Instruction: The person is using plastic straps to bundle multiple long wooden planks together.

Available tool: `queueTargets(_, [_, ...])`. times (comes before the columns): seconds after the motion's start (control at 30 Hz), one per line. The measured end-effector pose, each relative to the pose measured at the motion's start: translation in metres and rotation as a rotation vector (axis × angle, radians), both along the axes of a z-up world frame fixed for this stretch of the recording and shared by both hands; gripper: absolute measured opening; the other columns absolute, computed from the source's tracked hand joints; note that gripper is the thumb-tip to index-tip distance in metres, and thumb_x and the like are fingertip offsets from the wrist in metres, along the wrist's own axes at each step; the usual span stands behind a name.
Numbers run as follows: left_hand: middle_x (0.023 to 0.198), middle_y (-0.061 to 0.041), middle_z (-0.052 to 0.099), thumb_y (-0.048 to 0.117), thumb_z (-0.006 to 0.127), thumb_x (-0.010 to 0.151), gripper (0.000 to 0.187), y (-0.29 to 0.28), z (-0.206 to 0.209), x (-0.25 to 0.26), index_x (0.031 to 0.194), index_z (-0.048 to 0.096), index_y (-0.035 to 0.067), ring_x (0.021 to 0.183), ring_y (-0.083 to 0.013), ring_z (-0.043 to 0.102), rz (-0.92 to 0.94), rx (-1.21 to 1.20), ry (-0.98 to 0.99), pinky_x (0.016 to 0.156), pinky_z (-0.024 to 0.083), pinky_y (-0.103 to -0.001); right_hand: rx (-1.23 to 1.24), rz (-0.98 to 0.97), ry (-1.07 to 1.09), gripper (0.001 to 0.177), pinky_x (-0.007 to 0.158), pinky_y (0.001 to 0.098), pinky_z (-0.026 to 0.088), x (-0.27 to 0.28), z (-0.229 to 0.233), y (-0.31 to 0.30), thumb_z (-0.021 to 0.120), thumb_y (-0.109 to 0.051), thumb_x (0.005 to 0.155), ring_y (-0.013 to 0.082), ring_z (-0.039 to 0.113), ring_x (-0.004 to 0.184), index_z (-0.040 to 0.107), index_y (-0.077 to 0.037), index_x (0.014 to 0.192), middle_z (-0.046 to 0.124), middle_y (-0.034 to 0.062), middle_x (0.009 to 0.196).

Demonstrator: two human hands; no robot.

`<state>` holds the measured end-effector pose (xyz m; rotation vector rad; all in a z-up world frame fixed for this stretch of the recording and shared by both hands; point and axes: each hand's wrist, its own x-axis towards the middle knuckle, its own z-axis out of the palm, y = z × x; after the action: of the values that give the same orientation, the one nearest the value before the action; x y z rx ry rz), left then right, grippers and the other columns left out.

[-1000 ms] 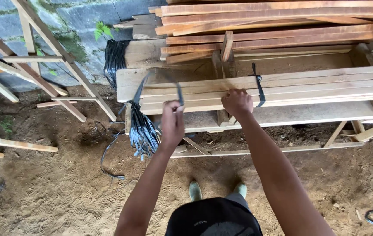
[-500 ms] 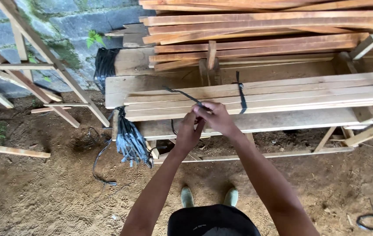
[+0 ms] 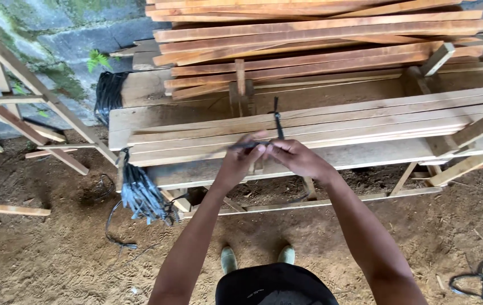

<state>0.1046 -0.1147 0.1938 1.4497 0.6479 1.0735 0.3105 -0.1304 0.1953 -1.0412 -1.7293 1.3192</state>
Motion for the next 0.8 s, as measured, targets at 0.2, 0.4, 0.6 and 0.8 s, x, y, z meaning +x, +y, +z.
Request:
queueTargets(0.2, [0.079, -0.011, 0.073, 0.034, 0.059, 0.108, 0.029, 0.009, -0.041, 0.068, 0.111, 0.075, 0.01, 0.075, -0.0157, 0.065, 0.154, 0.07, 0.021, 0.074, 0.053, -0.027, 0.153, -0.061, -0.044, 0.022, 0.053, 0.027, 0.035, 0.065, 0.002, -0.014, 0.051, -0.004, 0.107, 0.0093, 0.041, 0.056, 0.068, -0.003, 0.094, 0.053, 0.0017, 0.063])
queueTargets(0.4, [0.077, -0.009, 0.069, 0.025, 0.058, 0.107, 0.026, 0.012, -0.04, 0.099, 0.103, 0.076, 0.006, 0.074, -0.0153, 0.063, 0.257, 0.028, -0.064, 0.079, 0.052, -0.029, 0.249, -0.26, -0.119, 0.017, 0.051, 0.0271, 0.035, 0.162, -0.019, -0.032, 0.057, 0.004, 0.102, 0.0092, 0.038, 0.049, 0.073, 0.0, 0.1, 0.059, 0.0055, 0.062])
queueTargets(0.6, [0.08, -0.008, 0.068, 0.025, 0.058, 0.108, 0.026, 0.025, -0.055, 0.109, 0.106, 0.075, 0.004, 0.078, -0.0144, 0.061, 0.381, -0.02, -0.112, 0.082, 0.05, -0.029, 0.337, -0.447, -0.222, 0.015, 0.047, 0.0255, 0.03, 0.236, -0.006, -0.039, 0.063, 0.001, 0.102, 0.0048, 0.034, 0.047, 0.076, -0.005, 0.101, 0.057, 0.0008, 0.058])
queueTargets(0.8, [0.08, -0.005, 0.065, 0.022, 0.058, 0.109, 0.025, 0.049, -0.052, 0.116, 0.108, 0.074, 0.002, 0.075, -0.0084, 0.062, 0.499, -0.101, -0.186, 0.079, 0.054, -0.021, 0.32, -0.675, -0.253, 0.011, 0.053, 0.0224, 0.03, 0.288, -0.008, -0.045, 0.071, 0.002, 0.099, 0.0047, 0.037, 0.052, 0.078, -0.006, 0.096, 0.056, 0.0016, 0.056])
